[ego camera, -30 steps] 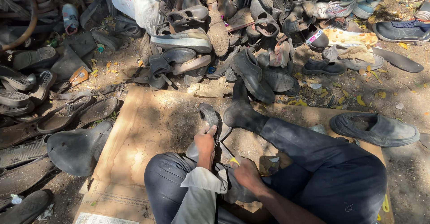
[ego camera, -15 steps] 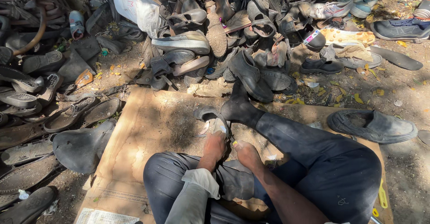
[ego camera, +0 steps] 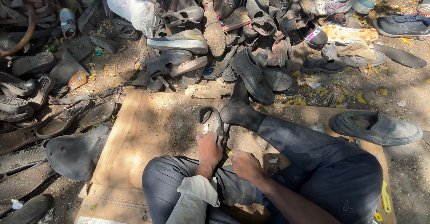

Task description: The person sits on a piece of cardboard on the ground and uses a knife to cut and scrape the sole of a black shoe. They hold the shoe with their left hand and manipulate the knife with their right hand, working on the edge of the sole.

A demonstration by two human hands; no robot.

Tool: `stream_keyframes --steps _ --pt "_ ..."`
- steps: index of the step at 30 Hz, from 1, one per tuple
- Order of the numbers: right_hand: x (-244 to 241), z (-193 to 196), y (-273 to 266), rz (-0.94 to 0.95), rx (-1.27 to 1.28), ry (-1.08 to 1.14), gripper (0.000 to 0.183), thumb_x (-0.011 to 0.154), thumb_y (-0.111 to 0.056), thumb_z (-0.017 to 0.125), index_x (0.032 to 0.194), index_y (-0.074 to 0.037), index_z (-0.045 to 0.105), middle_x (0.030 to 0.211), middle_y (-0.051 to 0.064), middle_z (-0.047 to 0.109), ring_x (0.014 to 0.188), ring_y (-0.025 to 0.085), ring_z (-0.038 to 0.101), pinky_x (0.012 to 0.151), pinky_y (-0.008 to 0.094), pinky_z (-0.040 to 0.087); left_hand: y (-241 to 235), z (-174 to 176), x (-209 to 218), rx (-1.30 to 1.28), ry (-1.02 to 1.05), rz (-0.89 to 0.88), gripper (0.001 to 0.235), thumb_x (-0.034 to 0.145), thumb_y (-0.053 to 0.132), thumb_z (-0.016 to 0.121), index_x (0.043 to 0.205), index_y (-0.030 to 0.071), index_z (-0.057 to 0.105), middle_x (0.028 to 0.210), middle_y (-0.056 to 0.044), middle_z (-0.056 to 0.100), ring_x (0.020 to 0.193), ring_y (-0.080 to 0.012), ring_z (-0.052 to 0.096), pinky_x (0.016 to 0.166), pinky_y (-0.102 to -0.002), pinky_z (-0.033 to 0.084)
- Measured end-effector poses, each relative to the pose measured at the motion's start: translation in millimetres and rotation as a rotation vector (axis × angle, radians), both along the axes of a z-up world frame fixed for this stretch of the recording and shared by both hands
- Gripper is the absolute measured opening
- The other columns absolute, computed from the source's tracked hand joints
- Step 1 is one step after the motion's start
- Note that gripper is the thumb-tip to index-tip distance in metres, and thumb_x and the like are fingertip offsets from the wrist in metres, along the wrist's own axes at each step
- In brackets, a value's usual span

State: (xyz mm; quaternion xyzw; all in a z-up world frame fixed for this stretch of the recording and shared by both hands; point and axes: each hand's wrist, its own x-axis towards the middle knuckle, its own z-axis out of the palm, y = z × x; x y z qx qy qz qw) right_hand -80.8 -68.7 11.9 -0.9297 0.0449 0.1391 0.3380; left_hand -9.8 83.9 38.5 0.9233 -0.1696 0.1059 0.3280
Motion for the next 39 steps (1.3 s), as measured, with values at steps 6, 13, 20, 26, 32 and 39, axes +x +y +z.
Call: stream_keyframes --steps 6,13,20,26,32,39 --pt "6.7 12.4 2.6 -0.109 0.173 0.075 0.038 0.1 -0.033 0.055 0.1 0.002 0.071 0.085 0.027 0.069 0.081 0.044 0.069 0.073 0.048 0.053 -1.1 -8.0 -8.8 -0.248 0.085 -0.011 0.016 0.087 0.017 0.072 0.084 0.003 0.065 0.087 -0.018 0.063 0.087 -0.0411 0.057 0.082 -0.047 0.041" --pt "-64.7 42.7 16.1 -0.333 0.406 0.257 0.032 0.098 -0.027 0.055 0.116 -0.003 0.065 0.072 0.01 0.07 0.063 0.025 0.065 0.062 0.04 0.053 -9.2 -10.9 -13.7 -0.571 0.188 -0.023 0.025 0.09 0.014 0.074 0.077 0.0 0.06 0.068 -0.014 0.057 0.065 -0.0264 0.053 0.063 -0.038 0.045" --pt "-44.3 -20.6 6.4 -0.312 0.153 0.109 0.032 0.099 -0.027 0.06 0.096 0.002 0.073 0.076 0.021 0.069 0.07 0.032 0.068 0.068 0.045 0.053 -39.5 -33.3 -28.7 -0.954 0.477 -0.06 0.014 0.091 0.008 0.07 0.079 0.002 0.069 0.07 0.005 0.062 0.066 -0.006 0.049 0.06 -0.027 0.042" --pt "-137.7 24.0 28.1 -0.254 0.356 0.007 0.028 0.094 -0.025 0.059 0.099 -0.002 0.073 0.075 0.02 0.071 0.07 0.034 0.069 0.064 0.043 0.053 -37.4 -39.0 -20.3 -1.506 0.762 0.041 0.011 0.096 0.007 0.069 0.088 0.0 0.071 0.076 0.001 0.064 0.063 -0.008 0.054 0.06 -0.024 0.043" --pt "-75.4 77.0 47.8 -0.49 0.702 0.294 0.026 0.098 -0.028 0.058 0.1 -0.004 0.069 0.062 0.011 0.06 0.05 0.022 0.056 0.047 0.035 0.044 -39.7 -1.6 -34.4 -1.836 0.8 -0.042 0.009 0.104 0.009 0.064 0.097 0.002 0.064 0.089 -0.009 0.07 0.073 -0.0148 0.066 0.068 -0.029 0.054" --pt "-123.2 103.4 53.0 -0.477 0.706 0.457 0.024 0.1 -0.025 0.056 0.104 -0.005 0.067 0.059 0.006 0.053 0.043 0.016 0.046 0.038 0.032 0.036 9.4 44.2 -14.3 -1.319 0.59 0.206 0.036 0.084 0.017 0.079 0.108 -0.001 0.061 0.097 -0.011 0.069 0.084 -0.022 0.068 0.079 -0.038 0.057"
